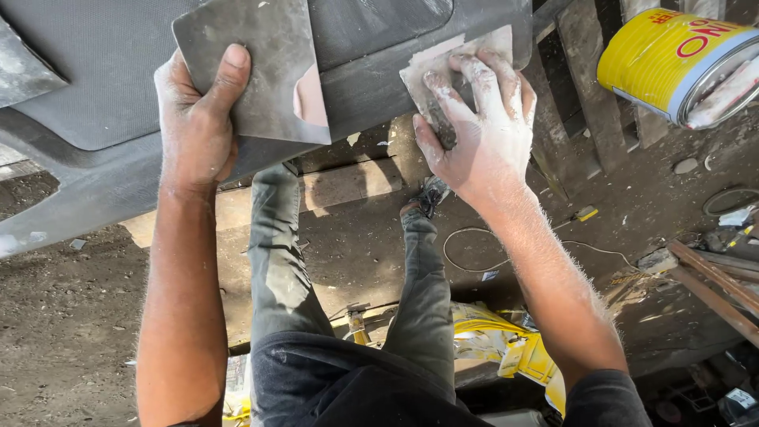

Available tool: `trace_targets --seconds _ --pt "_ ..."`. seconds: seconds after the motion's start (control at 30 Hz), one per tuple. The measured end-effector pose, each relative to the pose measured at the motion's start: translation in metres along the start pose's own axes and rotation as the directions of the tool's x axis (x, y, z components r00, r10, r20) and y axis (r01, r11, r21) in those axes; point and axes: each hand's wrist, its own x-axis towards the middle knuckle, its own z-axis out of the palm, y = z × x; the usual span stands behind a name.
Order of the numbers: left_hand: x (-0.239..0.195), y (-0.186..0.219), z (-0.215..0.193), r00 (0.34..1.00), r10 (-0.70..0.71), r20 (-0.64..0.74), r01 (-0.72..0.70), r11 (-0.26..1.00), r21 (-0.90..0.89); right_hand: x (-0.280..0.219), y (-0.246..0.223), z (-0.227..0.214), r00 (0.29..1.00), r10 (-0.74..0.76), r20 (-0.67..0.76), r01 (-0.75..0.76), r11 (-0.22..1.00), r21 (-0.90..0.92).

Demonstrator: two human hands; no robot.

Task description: The person mixes a substance in a yellow can using a putty knife, then applies the mixture to a grey car bumper. They proceed to sand the applied area with a sanding block to smooth the surface.

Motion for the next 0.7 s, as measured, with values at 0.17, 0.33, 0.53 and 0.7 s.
trace_targets --seconds 0.17,0.33,0.53,0.7 --pt "-0.003 -0.003 -0.006 1.000 0.026 0.016 -0.026 1.000 0.002 -0.020 0.005 0.015 0.999 -0.017 -0.048 0.019 0.999 0.040" --pt "-0.005 0.001 -0.005 0.999 0.035 0.020 -0.036 0.998 0.060 -0.040 0.013 0.040 0.997 -0.007 -0.076 0.009 1.000 0.025" --pt "-0.006 0.016 0.009 0.992 -0.058 -0.111 0.075 0.985 0.156 -0.074 0.028 0.087 0.996 0.008 -0.091 -0.007 1.000 0.005" --pt "-0.007 0.009 0.002 0.999 0.027 -0.030 -0.024 0.995 0.094 -0.111 0.032 0.114 0.990 0.140 -0.003 -0.140 0.989 0.052"
